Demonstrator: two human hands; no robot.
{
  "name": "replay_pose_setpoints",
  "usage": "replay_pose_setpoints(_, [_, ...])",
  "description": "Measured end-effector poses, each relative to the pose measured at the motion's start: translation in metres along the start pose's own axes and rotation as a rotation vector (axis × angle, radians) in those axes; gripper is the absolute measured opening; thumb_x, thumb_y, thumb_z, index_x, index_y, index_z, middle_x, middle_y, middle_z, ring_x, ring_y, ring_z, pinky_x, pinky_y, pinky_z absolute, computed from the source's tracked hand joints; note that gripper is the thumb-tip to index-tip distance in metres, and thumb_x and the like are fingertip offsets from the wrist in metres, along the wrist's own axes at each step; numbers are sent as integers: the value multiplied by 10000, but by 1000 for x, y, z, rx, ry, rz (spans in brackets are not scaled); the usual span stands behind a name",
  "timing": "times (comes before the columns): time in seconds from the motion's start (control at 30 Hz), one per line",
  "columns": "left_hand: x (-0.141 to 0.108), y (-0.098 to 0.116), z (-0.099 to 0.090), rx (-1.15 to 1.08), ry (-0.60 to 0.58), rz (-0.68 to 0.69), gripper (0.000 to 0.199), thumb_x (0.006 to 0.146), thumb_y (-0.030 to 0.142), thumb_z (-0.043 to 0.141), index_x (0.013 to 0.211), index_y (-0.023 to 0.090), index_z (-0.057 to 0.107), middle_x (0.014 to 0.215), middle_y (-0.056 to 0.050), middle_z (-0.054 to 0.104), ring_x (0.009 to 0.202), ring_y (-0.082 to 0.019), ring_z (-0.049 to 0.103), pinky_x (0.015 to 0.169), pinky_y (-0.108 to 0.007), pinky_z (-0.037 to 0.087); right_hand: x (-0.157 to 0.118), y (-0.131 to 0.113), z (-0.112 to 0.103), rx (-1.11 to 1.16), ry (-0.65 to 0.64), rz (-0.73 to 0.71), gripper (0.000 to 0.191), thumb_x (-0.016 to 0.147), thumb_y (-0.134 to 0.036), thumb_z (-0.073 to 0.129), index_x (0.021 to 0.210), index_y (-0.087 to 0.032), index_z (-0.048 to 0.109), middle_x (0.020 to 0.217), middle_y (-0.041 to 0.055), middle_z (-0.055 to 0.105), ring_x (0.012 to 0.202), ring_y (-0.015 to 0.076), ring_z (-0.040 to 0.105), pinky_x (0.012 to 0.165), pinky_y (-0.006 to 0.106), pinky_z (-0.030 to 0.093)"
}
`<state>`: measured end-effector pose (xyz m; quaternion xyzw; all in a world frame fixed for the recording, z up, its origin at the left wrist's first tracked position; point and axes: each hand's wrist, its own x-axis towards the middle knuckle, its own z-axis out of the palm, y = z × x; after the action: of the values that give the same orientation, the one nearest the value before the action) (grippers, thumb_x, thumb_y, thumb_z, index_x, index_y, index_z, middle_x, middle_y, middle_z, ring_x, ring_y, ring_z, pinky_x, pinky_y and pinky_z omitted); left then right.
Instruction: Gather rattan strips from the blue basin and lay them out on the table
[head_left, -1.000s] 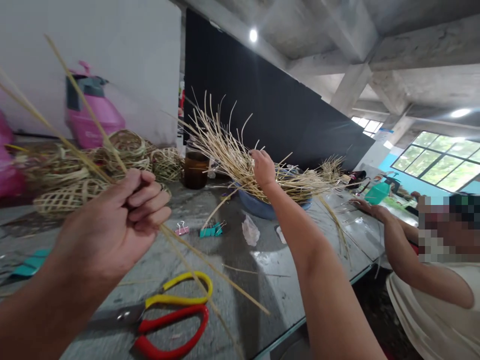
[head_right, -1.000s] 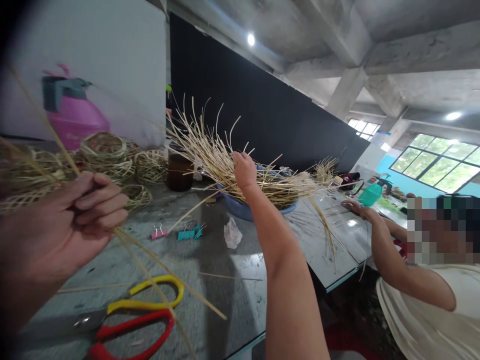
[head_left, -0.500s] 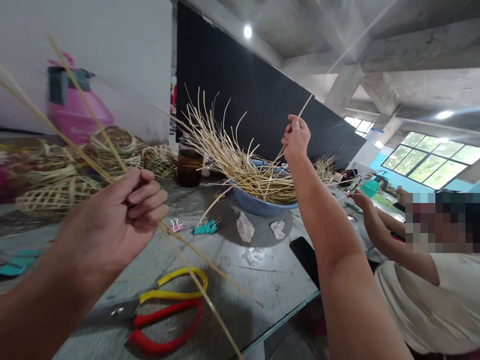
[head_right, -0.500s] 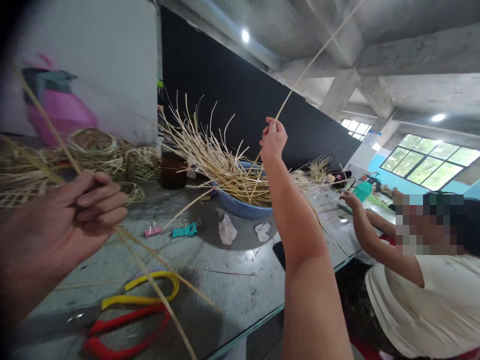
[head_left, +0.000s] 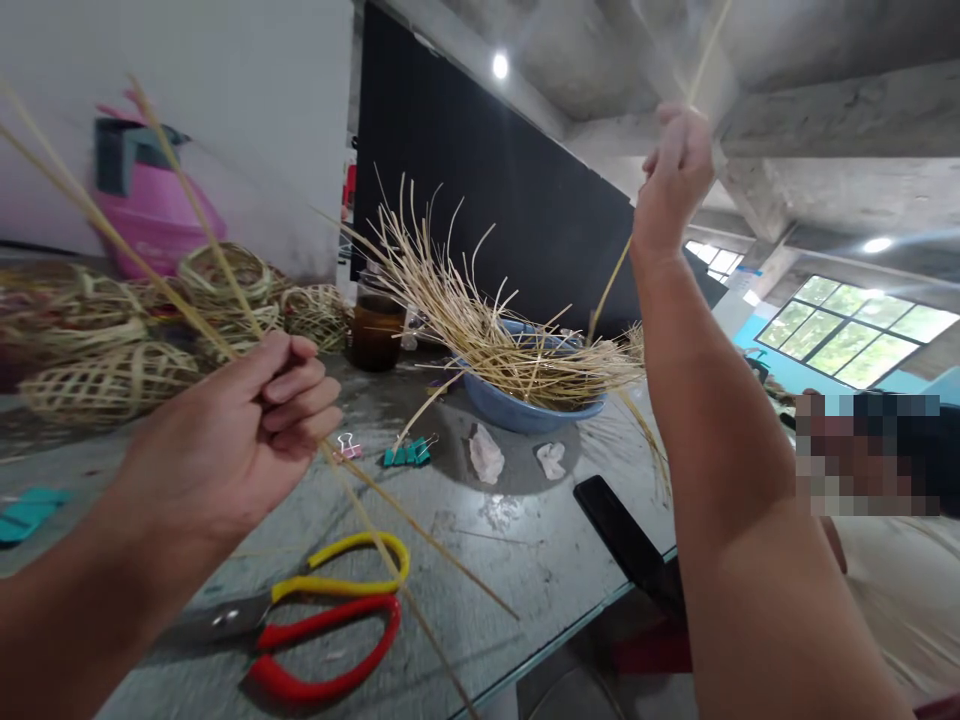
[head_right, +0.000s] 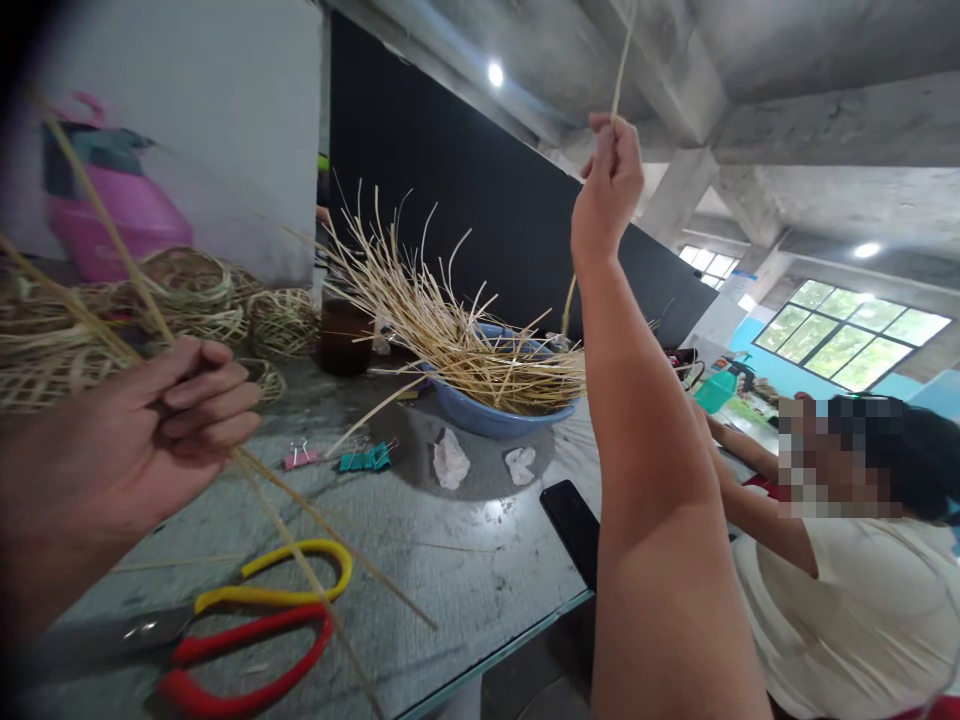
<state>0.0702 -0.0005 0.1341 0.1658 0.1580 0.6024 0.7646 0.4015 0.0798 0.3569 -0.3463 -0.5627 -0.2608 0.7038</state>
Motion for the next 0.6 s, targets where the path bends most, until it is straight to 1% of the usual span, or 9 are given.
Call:
replay_pose_setpoints(0.07, [-1, 1, -1, 88, 3, 39, 394, 1144, 105, 340, 790, 152, 509, 535, 75, 364, 351, -15, 346, 323, -159, 228, 1, -14, 15, -19, -67, -35, 327, 1105, -126, 454, 902, -200, 699, 749, -50, 606, 596, 49, 488, 668, 161, 420])
replay_pose_setpoints(0.1, [-1, 1, -2, 125, -1, 55, 401, 1143, 101, 339, 783, 148, 509, 539, 76, 365, 351, -10, 354, 327, -155, 239, -3, -17, 22, -39, -109, -36, 341, 1107, -101, 450, 898, -197, 703, 726, -51, 587, 609, 61, 485, 685, 162, 426])
replay_pose_setpoints(0.17, [-1, 2, -2, 156, -12, 71, 406, 1143, 100, 341, 777, 149, 510, 537, 81, 357, 348, -9, 349, 329, -153, 250, -19, -14, 33, -98, -214, -6, 339, 1102, -71, 462, 912, -181, 720, 699, -53, 561, 629, 79, 484, 734, 173, 444])
replay_pose_setpoints(0.23, [-1, 4, -1, 169, -17, 79, 413, 1143, 98, 337, 770, 154, 507, 532, 81, 352, 346, -15, 341, 322, -160, 245, -43, 2, 40, -165, -341, 40, 297, 1087, -68, 509, 938, -176, 742, 750, -41, 602, 684, 89, 530, 831, 198, 478])
replay_pose_setpoints(0.3, [-2, 6, -1, 180, -25, 88, 419, 1140, 92, 334, 765, 154, 508, 530, 79, 351, 346, -19, 336, 317, -166, 239, -72, 29, 43, -210, -482, 48, 284, 1081, -99, 529, 952, -197, 762, 899, -6, 687, 849, 115, 622, 981, 264, 498])
replay_pose_setpoints(0.37, [-3, 7, -1, 187, -33, 96, 423, 1136, 83, 332, 759, 152, 511, 534, 76, 356, 350, -18, 337, 319, -166, 240, -103, 59, 43, -252, -587, 28, 282, 1078, -143, 535, 979, -220, 787, 993, 24, 731, 993, 161, 647, 1062, 326, 491])
replay_pose_setpoints(0.47, [-3, 7, 0, 193, -1, 99, 417, 1124, 69, 355, 747, 151, 512, 538, 77, 353, 353, -17, 332, 322, -163, 241, -142, 97, 41, -421, -754, 73, 317, 1081, -194, 510, 1061, -215, 825, 1051, 80, 750, 1062, 221, 635, 1095, 391, 481])
replay_pose_setpoints(0.53, [-2, 6, 1, 193, 35, 93, 406, 1118, 72, 381, 745, 149, 520, 539, 79, 348, 349, -16, 325, 317, -165, 229, -164, 112, 39, -532, -855, 95, 358, 1091, -217, 483, 1125, -196, 839, 1087, 113, 752, 1093, 248, 626, 1099, 406, 472])
replay_pose_setpoints(0.6, [0, 5, 1, 190, 53, 93, 409, 1120, 83, 389, 743, 146, 534, 535, 79, 346, 344, -16, 323, 313, -168, 222, -184, 119, 36, -641, -962, 135, 393, 1100, -227, 459, 1177, -193, 843, 1146, 133, 752, 1145, 269, 611, 1108, 418, 456])
